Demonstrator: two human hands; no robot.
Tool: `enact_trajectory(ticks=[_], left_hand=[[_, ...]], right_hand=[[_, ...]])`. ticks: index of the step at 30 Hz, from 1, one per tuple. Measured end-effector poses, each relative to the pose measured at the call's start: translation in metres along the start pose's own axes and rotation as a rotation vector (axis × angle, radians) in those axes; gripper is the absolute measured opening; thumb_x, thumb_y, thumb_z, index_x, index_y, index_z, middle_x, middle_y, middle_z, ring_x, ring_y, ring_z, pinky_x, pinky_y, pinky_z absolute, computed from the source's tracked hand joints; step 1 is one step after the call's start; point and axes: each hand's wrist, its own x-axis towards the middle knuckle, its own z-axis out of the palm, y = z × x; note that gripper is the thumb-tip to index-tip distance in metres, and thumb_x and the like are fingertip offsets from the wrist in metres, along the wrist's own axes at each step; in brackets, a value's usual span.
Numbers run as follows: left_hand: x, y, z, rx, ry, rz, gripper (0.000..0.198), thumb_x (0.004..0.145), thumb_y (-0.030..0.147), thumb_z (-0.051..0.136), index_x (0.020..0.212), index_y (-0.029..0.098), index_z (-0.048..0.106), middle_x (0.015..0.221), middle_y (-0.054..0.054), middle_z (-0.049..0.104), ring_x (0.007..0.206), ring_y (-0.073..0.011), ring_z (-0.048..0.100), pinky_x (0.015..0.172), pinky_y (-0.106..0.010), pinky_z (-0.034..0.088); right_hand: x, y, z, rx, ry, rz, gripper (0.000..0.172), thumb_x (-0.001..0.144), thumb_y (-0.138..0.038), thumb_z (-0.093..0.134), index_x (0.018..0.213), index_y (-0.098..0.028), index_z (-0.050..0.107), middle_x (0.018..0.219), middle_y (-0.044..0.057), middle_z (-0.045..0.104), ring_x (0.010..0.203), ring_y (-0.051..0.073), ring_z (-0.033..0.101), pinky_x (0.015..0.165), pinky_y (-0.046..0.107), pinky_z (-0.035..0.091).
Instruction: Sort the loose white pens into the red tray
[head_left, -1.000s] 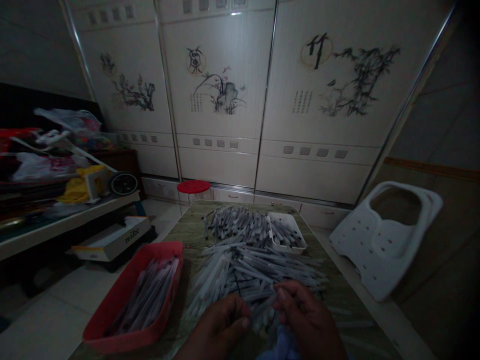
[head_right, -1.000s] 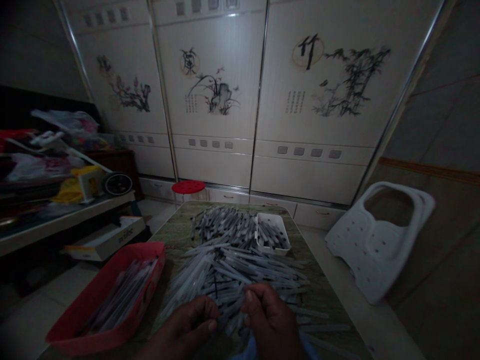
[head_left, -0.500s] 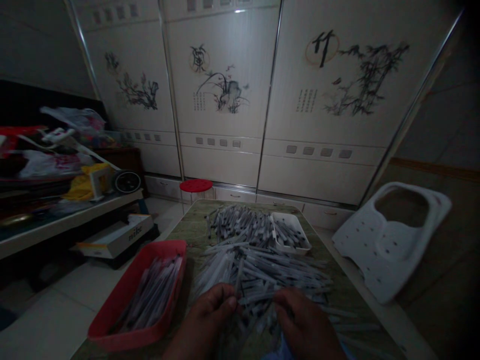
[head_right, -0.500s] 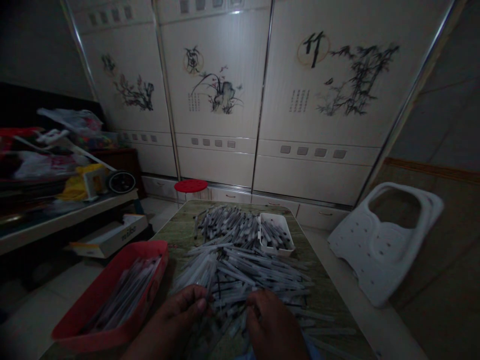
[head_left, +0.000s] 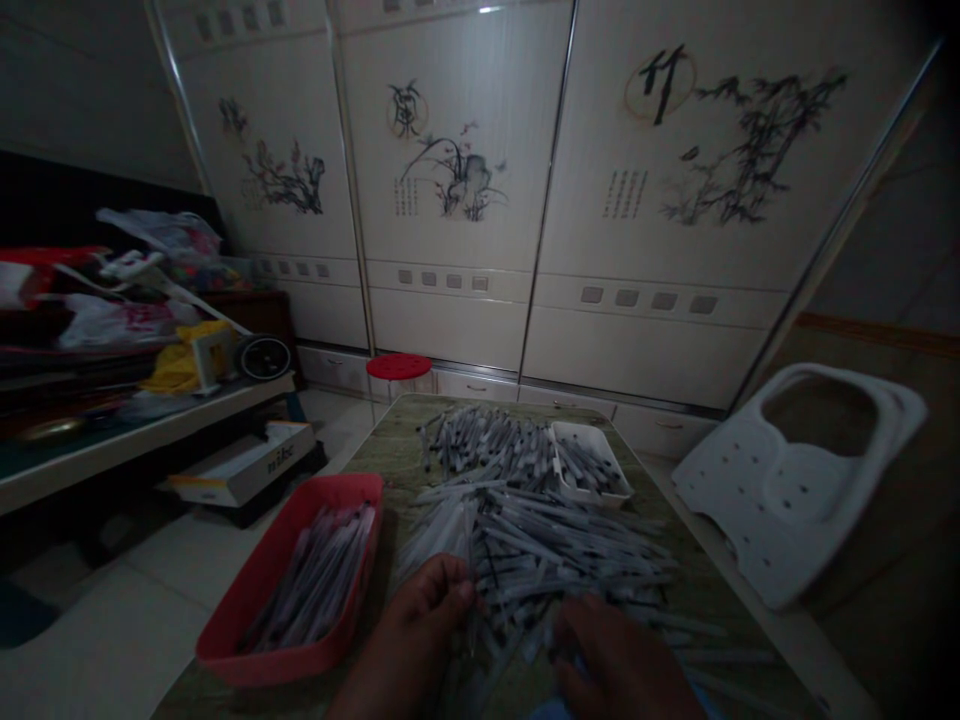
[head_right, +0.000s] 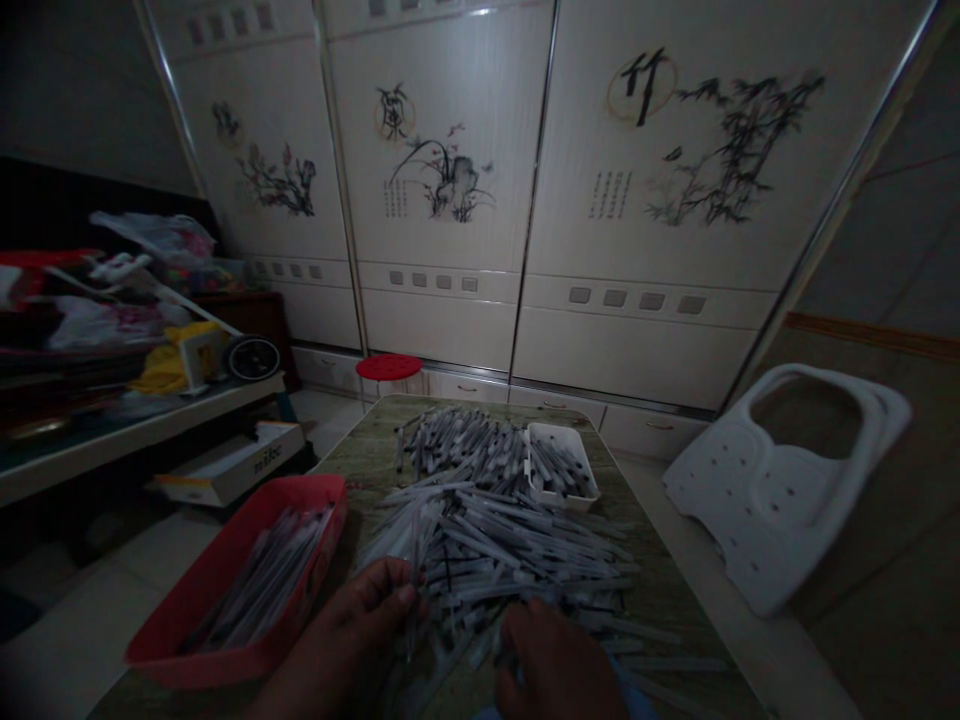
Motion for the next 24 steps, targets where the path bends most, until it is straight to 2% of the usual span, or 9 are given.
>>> enact_trajectory(ticks=[4, 8, 11, 17, 24], left_hand=[[0.0, -0.003, -0.002, 0.015, 0.009, -0.009, 0.024, 0.089, 0.042, 0.069, 0.091, 0.021, 0.058, 0.078, 0.004, 0.061, 0.067, -0.0126, 0.055, 0.066, -0.024, 0.042], [-0.001, -0.001, -0.001, 0.018, -0.006, -0.014, 0.021, 0.091, 0.039, 0.066, 0.091, 0.02, 0.058, 0.078, 0.004, 0.059, 0.066, -0.0117, 0.053, 0.065, -0.023, 0.04], [-0.001, 0.001, 0.001, -0.005, 0.0, -0.011, 0.021, 0.089, 0.038, 0.068, 0.09, 0.021, 0.058, 0.076, 0.005, 0.057, 0.066, -0.0112, 0.05, 0.065, -0.023, 0.04], [0.002, -0.002, -0.001, 0.081, -0.009, 0.028, 0.02, 0.09, 0.037, 0.067, 0.088, 0.019, 0.059, 0.076, 0.004, 0.056, 0.069, -0.0125, 0.048, 0.066, -0.025, 0.038], [0.001, -0.003, -0.001, 0.1, -0.041, 0.042, 0.016, 0.094, 0.034, 0.062, 0.09, 0.019, 0.059, 0.08, 0.004, 0.057, 0.074, -0.0131, 0.048, 0.073, -0.027, 0.039]], right_hand=[[0.0, 0.0, -0.003, -0.036, -0.009, 0.012, 0.021, 0.076, -0.009, 0.061, 0.089, -0.024, 0.068, 0.095, 0.003, 0.074, 0.087, 0.021, 0.069, 0.071, 0.028, 0.037], [0.001, -0.003, -0.003, -0.022, 0.012, 0.035, 0.012, 0.085, -0.013, 0.059, 0.085, -0.022, 0.068, 0.091, 0.004, 0.073, 0.081, 0.02, 0.068, 0.068, 0.028, 0.034], [0.001, -0.006, 0.001, 0.005, 0.042, 0.045, 0.007, 0.085, -0.016, 0.064, 0.086, -0.023, 0.066, 0.091, 0.003, 0.073, 0.083, 0.021, 0.069, 0.069, 0.028, 0.034], [0.003, -0.013, 0.004, -0.039, 0.049, 0.078, 0.01, 0.08, -0.015, 0.068, 0.086, -0.023, 0.067, 0.092, 0.004, 0.075, 0.083, 0.022, 0.071, 0.067, 0.029, 0.034], [0.006, -0.018, 0.004, -0.077, 0.015, 0.087, 0.01, 0.081, -0.016, 0.066, 0.087, -0.022, 0.071, 0.095, 0.007, 0.076, 0.085, 0.025, 0.072, 0.067, 0.03, 0.038]])
